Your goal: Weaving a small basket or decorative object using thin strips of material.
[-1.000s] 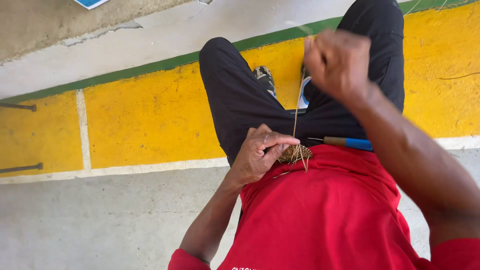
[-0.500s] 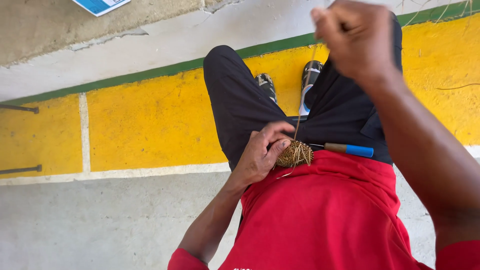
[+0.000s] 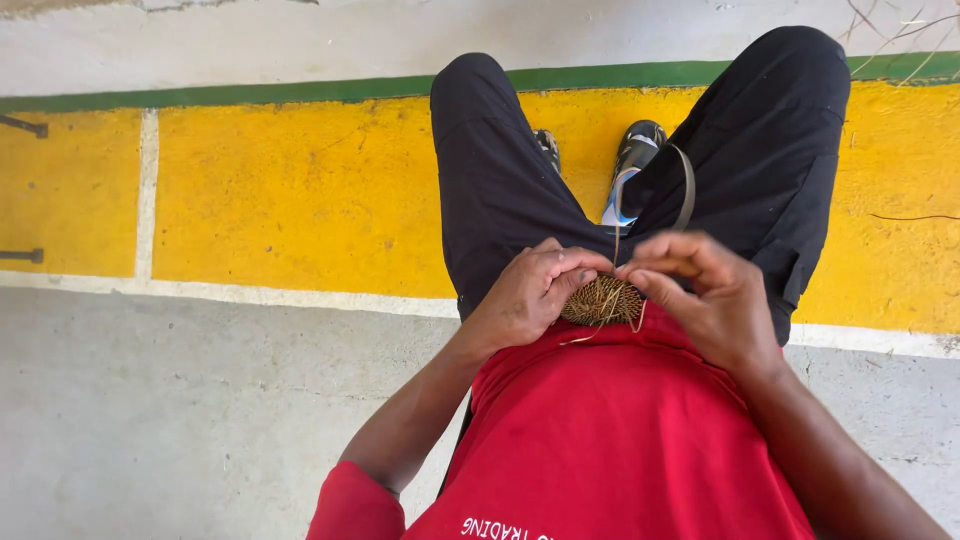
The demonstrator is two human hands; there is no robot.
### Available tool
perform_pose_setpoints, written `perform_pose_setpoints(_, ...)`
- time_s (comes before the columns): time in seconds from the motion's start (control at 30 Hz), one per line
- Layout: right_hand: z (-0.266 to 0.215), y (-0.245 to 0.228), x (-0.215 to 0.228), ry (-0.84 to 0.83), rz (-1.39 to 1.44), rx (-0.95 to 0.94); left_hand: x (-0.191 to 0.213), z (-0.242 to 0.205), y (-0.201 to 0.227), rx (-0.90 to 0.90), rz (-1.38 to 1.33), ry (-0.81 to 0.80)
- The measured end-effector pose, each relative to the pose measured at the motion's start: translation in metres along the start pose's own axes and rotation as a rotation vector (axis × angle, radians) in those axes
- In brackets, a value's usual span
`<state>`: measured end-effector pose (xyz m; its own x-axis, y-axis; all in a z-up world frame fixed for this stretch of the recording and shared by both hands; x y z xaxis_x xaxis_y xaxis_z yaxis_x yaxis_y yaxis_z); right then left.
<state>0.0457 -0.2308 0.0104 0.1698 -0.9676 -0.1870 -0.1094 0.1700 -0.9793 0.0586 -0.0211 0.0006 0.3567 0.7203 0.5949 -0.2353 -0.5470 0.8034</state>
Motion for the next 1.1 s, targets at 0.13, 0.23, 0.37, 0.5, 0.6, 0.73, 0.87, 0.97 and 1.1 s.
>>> perform_pose_setpoints(0.13, -0.008, 0.008, 0.000, -0.082, -0.283, 0.245, -0.002, 0.004, 0.000, 0.089, 0.000, -0.013)
perform_pose_setpoints(0.23, -0.005, 0.006, -0.001, -0.052, -0.408, 0.282, -0.002, 0.006, -0.002, 0.042, 0.013, -0.001)
perform_pose_setpoints(0.37, -0.006, 0.005, -0.004, -0.087, -0.445, 0.275, -0.003, 0.004, -0.003, 0.012, 0.011, 0.006)
perform_pose_setpoints(0.5, -0.005, 0.006, -0.006, -0.041, -0.512, 0.294, -0.004, 0.002, -0.004, 0.040, -0.020, 0.006)
perform_pose_setpoints(0.6, -0.003, 0.008, -0.011, -0.040, -0.581, 0.357, -0.005, 0.003, -0.002, -0.002, 0.032, 0.039)
perform_pose_setpoints(0.73, 0.006, -0.011, -0.021, -0.172, -0.791, 0.358, -0.001, 0.002, -0.001, -0.011, 0.069, 0.026)
perform_pose_setpoints(0.87, 0.021, -0.017, 0.003, -0.369, -0.547, 0.326, -0.005, -0.002, -0.002, -0.043, 0.088, 0.031)
perform_pose_setpoints(0.97, 0.033, -0.007, 0.017, -0.113, -0.425, -0.143, -0.005, -0.004, 0.006, -0.105, 0.095, 0.029)
perform_pose_setpoints(1.1, 0.042, -0.013, 0.005, -0.474, -0.465, 0.102, -0.007, -0.002, 0.001, -0.151, 0.092, 0.005)
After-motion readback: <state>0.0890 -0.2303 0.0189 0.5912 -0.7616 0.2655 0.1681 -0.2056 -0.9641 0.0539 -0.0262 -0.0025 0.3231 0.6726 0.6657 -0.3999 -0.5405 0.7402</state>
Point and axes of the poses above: each hand's wrist, its own z-axis towards the middle knuckle, its own x-axis out of the back of the hand, y = z × x, the point moved 3 cm from there along z, towards the middle knuckle, and after that the axes turned 11 degrees about z, right-handed, at the moved point
